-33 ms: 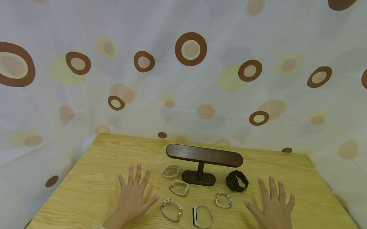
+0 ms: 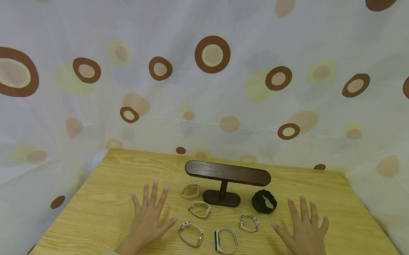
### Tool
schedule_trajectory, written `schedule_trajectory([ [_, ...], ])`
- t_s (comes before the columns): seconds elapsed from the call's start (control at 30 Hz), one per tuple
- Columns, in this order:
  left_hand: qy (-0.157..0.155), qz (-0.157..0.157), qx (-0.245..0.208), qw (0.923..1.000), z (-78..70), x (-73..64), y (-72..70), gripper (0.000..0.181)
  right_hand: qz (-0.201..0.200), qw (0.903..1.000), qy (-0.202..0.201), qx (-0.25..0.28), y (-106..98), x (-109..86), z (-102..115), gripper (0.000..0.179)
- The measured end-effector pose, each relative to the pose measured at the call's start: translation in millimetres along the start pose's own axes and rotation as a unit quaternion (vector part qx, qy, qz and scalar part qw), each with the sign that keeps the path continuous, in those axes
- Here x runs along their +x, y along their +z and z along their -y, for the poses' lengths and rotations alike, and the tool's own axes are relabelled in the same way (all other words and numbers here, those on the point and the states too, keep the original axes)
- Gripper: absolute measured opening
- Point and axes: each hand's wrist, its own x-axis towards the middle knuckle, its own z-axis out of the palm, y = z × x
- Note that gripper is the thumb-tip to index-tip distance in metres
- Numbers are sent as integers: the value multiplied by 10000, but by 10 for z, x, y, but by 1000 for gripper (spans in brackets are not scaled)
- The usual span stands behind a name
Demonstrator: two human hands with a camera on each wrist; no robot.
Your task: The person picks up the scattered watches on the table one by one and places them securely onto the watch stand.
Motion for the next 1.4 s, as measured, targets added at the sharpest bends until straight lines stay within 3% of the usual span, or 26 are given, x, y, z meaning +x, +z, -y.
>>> schedule_trajectory([
  [0.57,-41,68,4,10000,-1,-6,6,83,-36,9999,126,102,-82,-37,-19,84],
  [0.73,-46,-42,-85,9999,-34,24,11,83,-509,9985,-63,180,-71,-14,-22,80],
  [0.87,-175,-412,-485,9978,-107,81,20,73,-1215,9904,-459,482,-60,34,-11,76],
  [1.0,-455,-596,-1270,9891,-223,171,11,59,-1884,9742,-854,904,-38,92,9,76],
  [1.17,-923,-268,-2278,9689,-368,281,9,55,-2177,9632,-999,1217,11,160,44,65],
  [1.27,-1167,-16,-2742,9546,-426,319,16,55,-2010,9666,-835,1351,51,202,80,58],
  [1.4,-1356,191,-3048,9425,-465,332,27,55,-1159,9734,92,1974,94,255,146,64],
])
